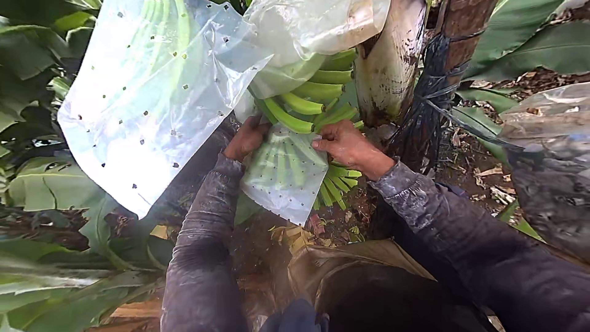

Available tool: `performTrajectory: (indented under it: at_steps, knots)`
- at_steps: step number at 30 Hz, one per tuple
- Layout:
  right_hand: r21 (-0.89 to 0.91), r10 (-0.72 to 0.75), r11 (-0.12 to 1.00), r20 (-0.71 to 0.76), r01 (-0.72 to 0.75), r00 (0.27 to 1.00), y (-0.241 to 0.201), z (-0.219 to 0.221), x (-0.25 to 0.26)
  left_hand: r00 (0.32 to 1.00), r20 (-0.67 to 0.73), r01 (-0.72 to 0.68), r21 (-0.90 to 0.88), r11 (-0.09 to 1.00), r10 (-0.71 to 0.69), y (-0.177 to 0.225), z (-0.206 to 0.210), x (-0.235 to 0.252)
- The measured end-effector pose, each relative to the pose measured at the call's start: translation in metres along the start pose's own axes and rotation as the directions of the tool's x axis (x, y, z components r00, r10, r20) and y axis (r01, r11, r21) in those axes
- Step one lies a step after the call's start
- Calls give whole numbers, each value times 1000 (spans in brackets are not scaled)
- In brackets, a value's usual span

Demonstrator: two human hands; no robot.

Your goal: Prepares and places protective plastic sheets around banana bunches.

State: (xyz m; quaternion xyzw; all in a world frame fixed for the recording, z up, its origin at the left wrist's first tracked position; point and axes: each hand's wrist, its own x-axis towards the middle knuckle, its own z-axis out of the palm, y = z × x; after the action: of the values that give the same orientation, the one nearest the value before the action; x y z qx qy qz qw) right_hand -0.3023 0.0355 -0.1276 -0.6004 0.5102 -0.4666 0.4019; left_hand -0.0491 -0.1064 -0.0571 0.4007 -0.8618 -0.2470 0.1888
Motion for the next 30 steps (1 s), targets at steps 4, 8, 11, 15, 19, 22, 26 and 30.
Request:
performTrajectory:
  at_steps: [4,8,11,15,19,22,26,30]
  knots:
    - [-43,-37,998,-37,35,999,14,13,10,998,-51,28,-95,995,-33,-4,0,-7]
    - [34,-73,996,-174,80,982,4,26,-13,991,-105,75,-30,997,-77,-5,-2,-11]
    - [-81,-107,992,-203,92,973,8,52,-11,990,-114,75,-38,997,-78,0,2,-14]
    - [-106,-110,991,-293,83,950,-4,72,5,994,-91,46,-100,994,-56,2,6,-16]
    - [-161,-165,979,-246,128,955,-12,61,38,996,-81,17,-132,991,-28,9,0,-15]
    - [-172,-157,977,-170,127,973,-12,50,59,998,-61,9,-71,997,-14,2,-3,-6]
    - [-178,-94,981,-128,70,987,-33,31,55,996,47,61,221,973,-73,8,-13,3]
    - [-325,-162,939,-121,116,979,-54,-4,10,989,-35,146,405,903,-144,29,-15,5]
